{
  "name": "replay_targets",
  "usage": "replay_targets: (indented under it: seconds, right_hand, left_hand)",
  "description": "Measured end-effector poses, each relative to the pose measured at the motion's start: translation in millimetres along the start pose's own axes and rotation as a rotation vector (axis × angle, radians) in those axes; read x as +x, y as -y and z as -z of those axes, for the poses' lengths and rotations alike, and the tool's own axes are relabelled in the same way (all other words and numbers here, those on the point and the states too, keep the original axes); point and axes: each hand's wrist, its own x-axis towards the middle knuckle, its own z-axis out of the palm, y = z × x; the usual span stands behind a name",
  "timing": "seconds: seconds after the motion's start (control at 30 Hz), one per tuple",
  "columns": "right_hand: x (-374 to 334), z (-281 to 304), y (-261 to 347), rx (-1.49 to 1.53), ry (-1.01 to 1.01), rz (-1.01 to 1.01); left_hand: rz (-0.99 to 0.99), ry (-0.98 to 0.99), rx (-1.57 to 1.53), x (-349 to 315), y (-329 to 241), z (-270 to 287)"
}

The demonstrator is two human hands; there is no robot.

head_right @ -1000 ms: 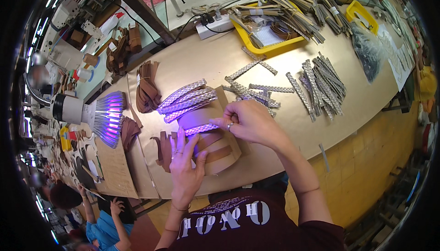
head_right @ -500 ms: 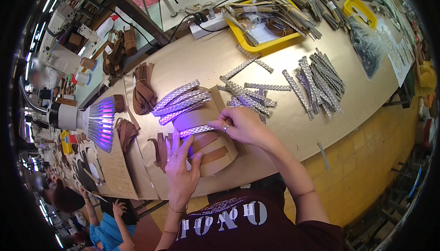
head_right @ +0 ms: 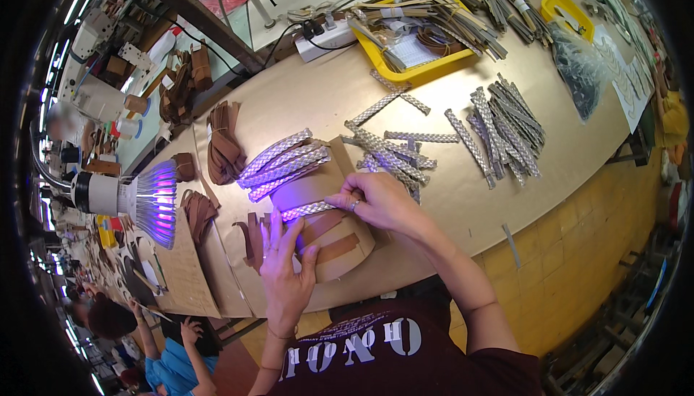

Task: The person repeatedly picks up braided strips and brown leather pieces from a workbench, wraps the braids around a cylindrical form under a UV lamp, and secures them with the leather pieces. The person continues this process, stacking completed braided sections on the form.

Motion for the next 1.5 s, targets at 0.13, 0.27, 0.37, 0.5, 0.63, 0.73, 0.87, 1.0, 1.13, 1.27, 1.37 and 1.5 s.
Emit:
replay_targets:
  seconds: [0.13,0.27,0.37,0.5,0.63,0.73,0.87,1.0,1.13,1.27,1.37,1.5]
  right_hand:
    - [1,-3,-7,0.034,-0.009,0.020]
    - [3,-11,-19,0.104,-0.010,0.041]
    - [2,-19,-24,0.192,-0.049,0.050]
    - [-1,-20,-16,0.217,-0.011,-0.095]
    - [-3,0,10,0.102,0.019,-0.070]
    - [0,20,31,0.146,0.040,0.073]
    - [28,32,53,0.129,0.029,0.280]
    - [62,39,60,0.007,0.089,0.160]
    - [75,35,49,-0.158,0.017,0.134]
    - [67,27,45,-0.303,-0.137,0.093]
    - [42,33,63,-0.222,-0.202,0.048]
    - [-28,56,113,0.291,-0.111,0.650]
  left_hand:
    - [-0.006,-0.004,0.009,-2,2,-1]
    - [0.009,0.025,-0.018,-5,5,-4]
    - [0.015,-0.005,-0.054,-7,7,-9]
    - [0.007,-0.042,-0.126,-8,11,-12]
    - [-0.032,-0.066,-0.073,-13,10,-6]
    - [-0.075,-0.234,-0.033,-17,5,2]
    - [-0.076,-0.379,0.039,3,9,16]
    - [-0.143,-0.388,0.106,47,19,17]
    - [-0.151,-0.256,0.128,77,33,6]
    - [-0.105,-0.175,0.079,77,46,1]
    - [-0.098,-0.180,0.027,77,46,-1]
    - [-0.106,-0.223,0.032,75,37,9]
